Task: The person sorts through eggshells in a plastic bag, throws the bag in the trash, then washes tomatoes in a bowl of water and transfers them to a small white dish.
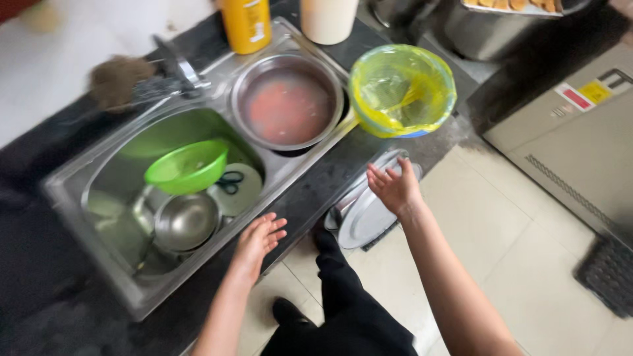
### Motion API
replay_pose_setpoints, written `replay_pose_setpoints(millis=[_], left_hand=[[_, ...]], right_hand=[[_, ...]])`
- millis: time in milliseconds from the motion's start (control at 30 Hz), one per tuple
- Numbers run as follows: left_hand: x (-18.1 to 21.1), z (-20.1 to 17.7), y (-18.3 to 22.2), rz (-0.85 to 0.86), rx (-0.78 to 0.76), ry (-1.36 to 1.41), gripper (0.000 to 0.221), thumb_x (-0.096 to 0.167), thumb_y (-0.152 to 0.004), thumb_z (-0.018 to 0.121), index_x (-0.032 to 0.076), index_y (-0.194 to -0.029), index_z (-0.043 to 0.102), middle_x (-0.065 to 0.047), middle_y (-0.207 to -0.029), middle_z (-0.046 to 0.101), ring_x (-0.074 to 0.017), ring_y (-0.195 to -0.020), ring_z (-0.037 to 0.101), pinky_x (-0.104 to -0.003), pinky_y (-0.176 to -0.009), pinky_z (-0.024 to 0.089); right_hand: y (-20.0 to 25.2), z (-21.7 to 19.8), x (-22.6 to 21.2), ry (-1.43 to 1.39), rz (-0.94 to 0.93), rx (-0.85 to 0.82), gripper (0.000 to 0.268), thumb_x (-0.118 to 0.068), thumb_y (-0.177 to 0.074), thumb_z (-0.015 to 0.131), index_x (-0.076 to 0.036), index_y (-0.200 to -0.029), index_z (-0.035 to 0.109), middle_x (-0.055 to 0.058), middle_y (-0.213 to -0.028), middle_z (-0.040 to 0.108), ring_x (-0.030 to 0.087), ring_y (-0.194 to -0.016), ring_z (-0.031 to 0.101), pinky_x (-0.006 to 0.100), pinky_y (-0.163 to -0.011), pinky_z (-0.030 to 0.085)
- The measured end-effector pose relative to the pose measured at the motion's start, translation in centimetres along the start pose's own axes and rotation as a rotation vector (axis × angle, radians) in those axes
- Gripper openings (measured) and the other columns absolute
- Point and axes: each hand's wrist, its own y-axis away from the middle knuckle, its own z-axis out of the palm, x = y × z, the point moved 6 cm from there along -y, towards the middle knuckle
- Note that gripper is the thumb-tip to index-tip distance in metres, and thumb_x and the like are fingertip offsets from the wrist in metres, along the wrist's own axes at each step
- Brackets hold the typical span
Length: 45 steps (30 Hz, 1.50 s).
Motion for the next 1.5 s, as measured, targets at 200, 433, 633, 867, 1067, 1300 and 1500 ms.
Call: replay_pose_setpoints(millis=[200, 433, 633, 867, 1067, 1300, 1500], left_hand=[[3.6, 2.5, -7.0, -0.067, 0.051, 0.020, 0.042, 0.030, -0.098, 0.052, 0.013, -0.136, 0.056, -0.007, -0.128, 0.071, -0.0171, -0.107, 0.068, -0.037, -0.096, 0.047], [7.5, 4.8, -14.7, -0.096, 0.133, -0.016, 0.040, 0.029, -0.097, 0.053, 0.012, -0.133, 0.057, -0.007, -0.128, 0.073, -0.0191, -0.110, 0.069, -0.038, -0.098, 0.048], [4.7, 4.3, -21.3, -0.224, 0.175, 0.119, 0.037, 0.032, -0.100, 0.056, 0.013, -0.131, 0.053, -0.008, -0.125, 0.071, -0.0241, -0.108, 0.069, -0.040, -0.095, 0.048], [2.1, -3.1, -28.4, -0.156, 0.476, 0.152, 0.043, 0.023, -0.092, 0.059, 0.015, -0.134, 0.058, -0.004, -0.129, 0.060, -0.0274, -0.119, 0.058, -0.046, -0.096, 0.049], [4.9, -6.7, -32.0, -0.104, 0.573, 0.095, 0.052, 0.027, -0.095, 0.060, 0.015, -0.144, 0.047, -0.005, -0.142, 0.053, -0.0282, -0.128, 0.054, -0.045, -0.105, 0.044], [12.9, -9.9, -38.0, 0.288, 0.729, -0.662, 0.054, 0.023, -0.094, 0.061, 0.000, -0.143, 0.052, -0.021, -0.134, 0.064, -0.0338, -0.124, 0.063, -0.040, -0.107, 0.048], [16.1, -11.5, -43.2, 0.287, 0.708, -0.906, 0.060, 0.020, -0.089, 0.064, 0.002, -0.145, 0.051, -0.026, -0.143, 0.056, -0.0394, -0.132, 0.053, -0.044, -0.111, 0.041]], right_hand=[[-13.8, -1.8, -6.8, -0.043, -0.065, 0.086, 0.054, -0.037, -0.101, 0.052, -0.010, -0.140, 0.027, 0.025, -0.128, 0.057, 0.039, -0.111, 0.063, 0.048, -0.092, 0.053], [-22.5, -6.9, -14.7, 0.096, -0.326, 0.028, 0.030, -0.028, -0.108, 0.060, -0.002, -0.115, 0.047, 0.015, -0.097, 0.046, 0.040, -0.100, 0.063, 0.052, -0.087, 0.059], [-19.9, -4.4, -17.5, 0.156, -0.290, 0.119, 0.025, -0.042, -0.101, 0.054, -0.023, -0.117, 0.054, 0.001, -0.099, 0.069, 0.020, -0.079, 0.060, 0.035, -0.074, 0.051], [-18.7, -0.2, -4.3, 0.743, -0.347, -0.029, 0.031, -0.024, -0.098, 0.064, -0.005, -0.123, 0.067, 0.005, -0.098, 0.068, 0.014, -0.079, 0.061, 0.029, -0.070, 0.049], [-29.4, 12.8, -3.7, 1.133, -0.703, -0.056, 0.043, -0.024, -0.089, 0.066, 0.004, -0.122, 0.067, 0.021, -0.109, 0.073, 0.031, -0.102, 0.069, 0.040, -0.092, 0.053], [-35.3, 14.8, -1.7, 1.354, -0.494, 0.401, 0.077, -0.034, -0.082, 0.070, 0.008, -0.141, 0.045, 0.039, -0.135, 0.050, 0.052, -0.129, 0.045, 0.050, -0.112, 0.034], [-32.7, 13.3, -0.4, 1.162, -0.497, 0.360, 0.080, -0.031, -0.085, 0.065, 0.004, -0.152, 0.039, 0.034, -0.150, 0.044, 0.047, -0.143, 0.039, 0.045, -0.121, 0.032]])
